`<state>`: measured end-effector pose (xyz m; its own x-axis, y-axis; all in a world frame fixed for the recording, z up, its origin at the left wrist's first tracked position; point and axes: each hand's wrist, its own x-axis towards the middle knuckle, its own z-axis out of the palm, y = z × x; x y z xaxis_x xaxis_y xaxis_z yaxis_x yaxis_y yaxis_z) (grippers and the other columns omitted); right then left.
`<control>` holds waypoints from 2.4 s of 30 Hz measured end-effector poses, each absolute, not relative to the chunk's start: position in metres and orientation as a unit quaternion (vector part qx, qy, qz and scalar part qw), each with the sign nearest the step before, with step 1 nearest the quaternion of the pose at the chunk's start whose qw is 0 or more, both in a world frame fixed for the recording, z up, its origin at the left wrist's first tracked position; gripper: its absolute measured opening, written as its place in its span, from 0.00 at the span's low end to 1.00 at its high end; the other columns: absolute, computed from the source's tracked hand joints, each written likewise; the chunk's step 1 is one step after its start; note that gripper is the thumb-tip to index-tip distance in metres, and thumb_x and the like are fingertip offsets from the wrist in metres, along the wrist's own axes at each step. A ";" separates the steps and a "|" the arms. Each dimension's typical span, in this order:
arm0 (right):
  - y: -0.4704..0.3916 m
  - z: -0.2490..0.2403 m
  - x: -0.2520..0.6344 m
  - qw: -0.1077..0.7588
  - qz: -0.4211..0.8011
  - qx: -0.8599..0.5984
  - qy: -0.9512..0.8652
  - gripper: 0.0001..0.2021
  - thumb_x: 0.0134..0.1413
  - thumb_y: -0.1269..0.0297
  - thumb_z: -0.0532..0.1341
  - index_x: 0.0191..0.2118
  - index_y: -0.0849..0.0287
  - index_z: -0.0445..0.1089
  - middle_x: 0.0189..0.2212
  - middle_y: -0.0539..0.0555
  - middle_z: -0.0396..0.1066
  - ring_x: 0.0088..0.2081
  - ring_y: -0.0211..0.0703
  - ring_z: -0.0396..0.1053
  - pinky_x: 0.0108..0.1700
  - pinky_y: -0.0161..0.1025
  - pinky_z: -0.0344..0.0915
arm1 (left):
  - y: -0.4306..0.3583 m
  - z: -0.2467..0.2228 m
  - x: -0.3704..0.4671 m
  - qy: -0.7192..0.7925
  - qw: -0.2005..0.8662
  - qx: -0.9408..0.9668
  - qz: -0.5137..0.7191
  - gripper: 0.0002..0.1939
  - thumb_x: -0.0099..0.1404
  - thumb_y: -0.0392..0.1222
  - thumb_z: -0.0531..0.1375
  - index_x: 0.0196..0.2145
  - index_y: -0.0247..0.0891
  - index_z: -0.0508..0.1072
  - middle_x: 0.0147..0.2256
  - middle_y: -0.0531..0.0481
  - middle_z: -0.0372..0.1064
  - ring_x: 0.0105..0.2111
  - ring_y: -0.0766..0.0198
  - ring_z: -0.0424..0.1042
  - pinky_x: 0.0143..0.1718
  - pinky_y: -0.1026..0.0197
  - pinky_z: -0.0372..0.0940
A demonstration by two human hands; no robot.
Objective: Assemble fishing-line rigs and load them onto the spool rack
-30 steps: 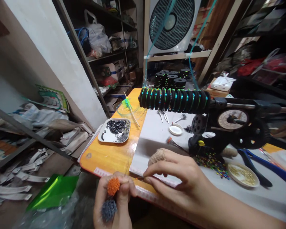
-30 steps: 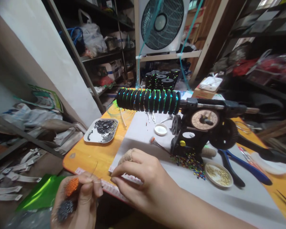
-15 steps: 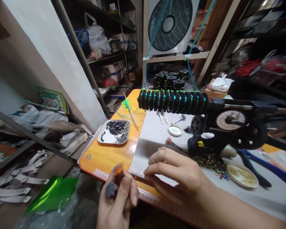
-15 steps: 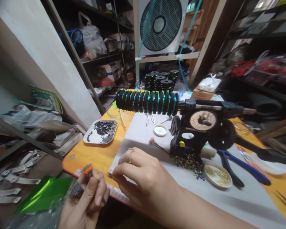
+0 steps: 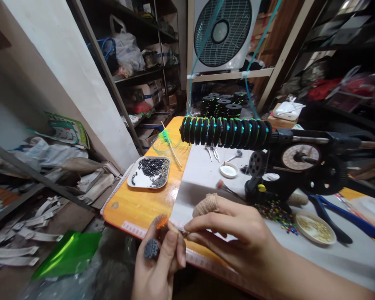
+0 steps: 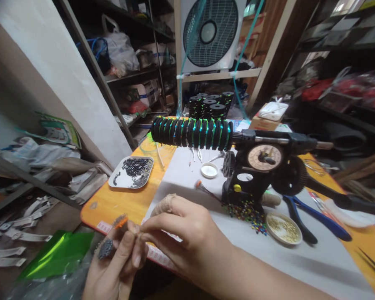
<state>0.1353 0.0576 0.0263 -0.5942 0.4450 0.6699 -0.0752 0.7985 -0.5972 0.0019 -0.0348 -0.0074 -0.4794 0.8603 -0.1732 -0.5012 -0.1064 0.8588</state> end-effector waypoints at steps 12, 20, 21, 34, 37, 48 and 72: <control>0.047 0.026 0.133 0.402 0.344 -0.130 -0.839 0.05 0.56 0.77 0.61 0.35 0.60 0.70 0.28 0.51 0.65 0.30 0.36 0.63 0.30 0.32 0.62 | -0.025 -0.009 0.013 0.401 0.358 0.175 0.825 0.17 0.55 0.51 0.71 0.24 0.39 0.69 0.31 0.56 0.65 0.23 0.74 0.62 0.29 0.71 0.67; 0.061 0.042 0.141 0.434 0.271 -0.125 -0.850 0.07 0.58 0.80 0.59 0.36 0.62 0.69 0.32 0.53 0.66 0.35 0.36 0.66 0.38 0.32 0.65 | -0.026 -0.001 -0.057 0.433 0.184 0.256 0.845 0.14 0.59 0.43 0.70 0.27 0.42 0.67 0.21 0.61 0.62 0.22 0.70 0.61 0.30 0.70 0.64; 0.061 0.044 0.141 0.432 0.273 -0.125 -0.851 0.07 0.58 0.80 0.58 0.36 0.63 0.69 0.32 0.53 0.66 0.34 0.35 0.65 0.37 0.31 0.64 | -0.025 -0.008 -0.073 0.548 0.118 0.315 0.766 0.10 0.60 0.42 0.69 0.27 0.42 0.70 0.25 0.57 0.69 0.28 0.66 0.68 0.36 0.66 0.65; 0.060 0.044 0.139 0.403 0.307 -0.167 -0.846 0.06 0.58 0.74 0.63 0.32 0.64 0.77 0.25 0.51 0.66 0.29 0.35 0.63 0.32 0.32 0.58 | -0.026 -0.016 -0.055 0.627 0.154 0.383 0.661 0.12 0.64 0.48 0.64 0.43 0.43 0.72 0.46 0.48 0.65 0.44 0.61 0.69 0.42 0.66 0.66; 0.059 0.041 0.137 0.417 0.308 -0.168 -0.838 0.06 0.58 0.73 0.64 0.32 0.64 0.78 0.23 0.50 0.64 0.27 0.34 0.61 0.29 0.33 0.56 | -0.030 -0.009 -0.017 0.530 0.354 0.247 0.730 0.13 0.59 0.51 0.68 0.36 0.42 0.75 0.41 0.50 0.70 0.39 0.64 0.71 0.39 0.68 0.68; 0.059 0.035 0.137 0.429 0.395 -0.186 -0.791 0.04 0.57 0.73 0.66 0.34 0.63 0.80 0.27 0.52 0.71 0.29 0.33 0.68 0.33 0.29 0.64 | -0.027 -0.007 0.019 0.489 0.527 0.221 0.659 0.22 0.55 0.60 0.68 0.31 0.37 0.74 0.14 0.59 0.61 0.16 0.74 0.58 0.20 0.71 0.55; 0.064 0.017 0.136 0.383 0.204 -0.169 -0.885 0.08 0.62 0.73 0.59 0.35 0.62 0.76 0.31 0.55 0.69 0.33 0.40 0.66 0.32 0.34 0.63 | -0.030 0.000 0.002 0.337 0.571 0.196 0.722 0.16 0.64 0.45 0.65 0.23 0.35 0.68 0.20 0.59 0.56 0.16 0.78 0.45 0.18 0.69 0.43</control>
<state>0.1359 0.0642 0.0172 -0.6495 0.4555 0.6088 0.1423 0.8594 -0.4911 0.0019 -0.0304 0.0002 -0.2704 0.9573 -0.1019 -0.6928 -0.1200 0.7111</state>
